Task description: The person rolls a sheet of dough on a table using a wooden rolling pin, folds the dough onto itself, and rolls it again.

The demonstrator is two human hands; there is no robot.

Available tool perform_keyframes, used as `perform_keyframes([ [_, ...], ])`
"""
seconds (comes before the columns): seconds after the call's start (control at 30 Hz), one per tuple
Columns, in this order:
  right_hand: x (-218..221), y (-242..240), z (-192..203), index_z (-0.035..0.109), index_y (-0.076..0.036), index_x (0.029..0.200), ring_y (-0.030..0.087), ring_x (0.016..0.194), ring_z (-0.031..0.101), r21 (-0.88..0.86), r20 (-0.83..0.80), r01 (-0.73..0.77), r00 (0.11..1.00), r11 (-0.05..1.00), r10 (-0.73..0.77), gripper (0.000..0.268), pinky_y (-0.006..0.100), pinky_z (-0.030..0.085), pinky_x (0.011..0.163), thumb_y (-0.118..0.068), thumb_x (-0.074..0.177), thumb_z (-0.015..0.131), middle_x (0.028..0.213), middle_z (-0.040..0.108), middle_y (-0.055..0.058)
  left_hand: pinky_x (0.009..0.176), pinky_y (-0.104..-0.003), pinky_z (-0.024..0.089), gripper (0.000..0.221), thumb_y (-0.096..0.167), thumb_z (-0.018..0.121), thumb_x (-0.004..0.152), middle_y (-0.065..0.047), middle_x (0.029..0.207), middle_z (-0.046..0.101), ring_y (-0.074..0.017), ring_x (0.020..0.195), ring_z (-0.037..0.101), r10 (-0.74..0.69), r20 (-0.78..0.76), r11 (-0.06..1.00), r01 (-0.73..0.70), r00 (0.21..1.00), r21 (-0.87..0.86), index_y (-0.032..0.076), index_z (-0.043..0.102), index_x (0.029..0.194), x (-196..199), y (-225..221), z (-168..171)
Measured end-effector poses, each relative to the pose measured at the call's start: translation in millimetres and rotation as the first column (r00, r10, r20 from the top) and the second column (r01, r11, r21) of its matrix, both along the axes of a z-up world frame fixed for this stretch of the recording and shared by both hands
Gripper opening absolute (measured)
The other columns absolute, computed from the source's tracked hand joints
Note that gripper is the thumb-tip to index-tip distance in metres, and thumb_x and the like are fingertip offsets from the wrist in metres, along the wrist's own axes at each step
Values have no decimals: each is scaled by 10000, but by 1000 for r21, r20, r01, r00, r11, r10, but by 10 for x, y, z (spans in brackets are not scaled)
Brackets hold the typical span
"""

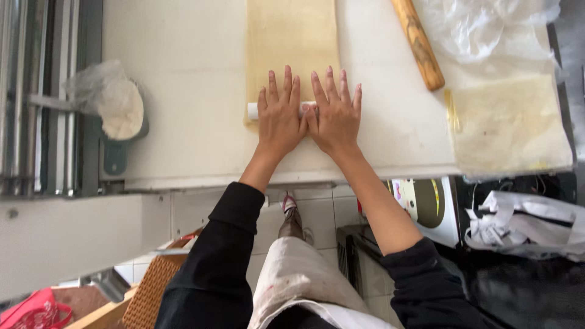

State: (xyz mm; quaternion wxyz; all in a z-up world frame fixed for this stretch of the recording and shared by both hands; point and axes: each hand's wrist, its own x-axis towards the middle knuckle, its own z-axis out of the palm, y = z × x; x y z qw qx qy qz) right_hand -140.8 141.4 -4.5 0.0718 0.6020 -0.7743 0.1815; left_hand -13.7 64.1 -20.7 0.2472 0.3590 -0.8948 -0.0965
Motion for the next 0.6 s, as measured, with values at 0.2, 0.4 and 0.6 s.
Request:
perform_keyframes([
  [0.2, 273, 691, -64, 577, -91, 1484, 320, 1461, 471, -152, -202, -91, 978, 984, 59, 489, 552, 293, 1238, -210, 1014, 644, 1571, 514, 131, 1134, -486, 427, 501, 159, 671, 962, -151, 1464, 543, -362, 1362, 525, -162, -72, 980, 152, 984, -132, 34, 555, 1434, 560, 399, -31],
  [0.4, -112, 440, 165, 689, -59, 1319, 327, 1128, 632, -95, 59, -302, 949, 948, 308, 387, 434, 518, 991, -127, 939, 712, 1253, 629, 127, 1045, -435, 498, 422, 114, 681, 939, -113, 1230, 617, -306, 1183, 595, -352, 30, 916, 351, 935, -195, 46, 598, 1347, 668, -145, 229],
  [0.6, -593, -1246, 74, 622, -54, 1239, 406, 1439, 410, 18, -11, -223, 975, 975, 223, 420, 560, 287, 1230, -422, 1037, 617, 1549, 461, 218, 1110, -708, 234, 641, 405, 558, 1020, -222, 1612, 187, -521, 1472, 70, -45, 109, 993, 33, 993, 110, 138, 340, 1560, 185, -1301, 291],
])
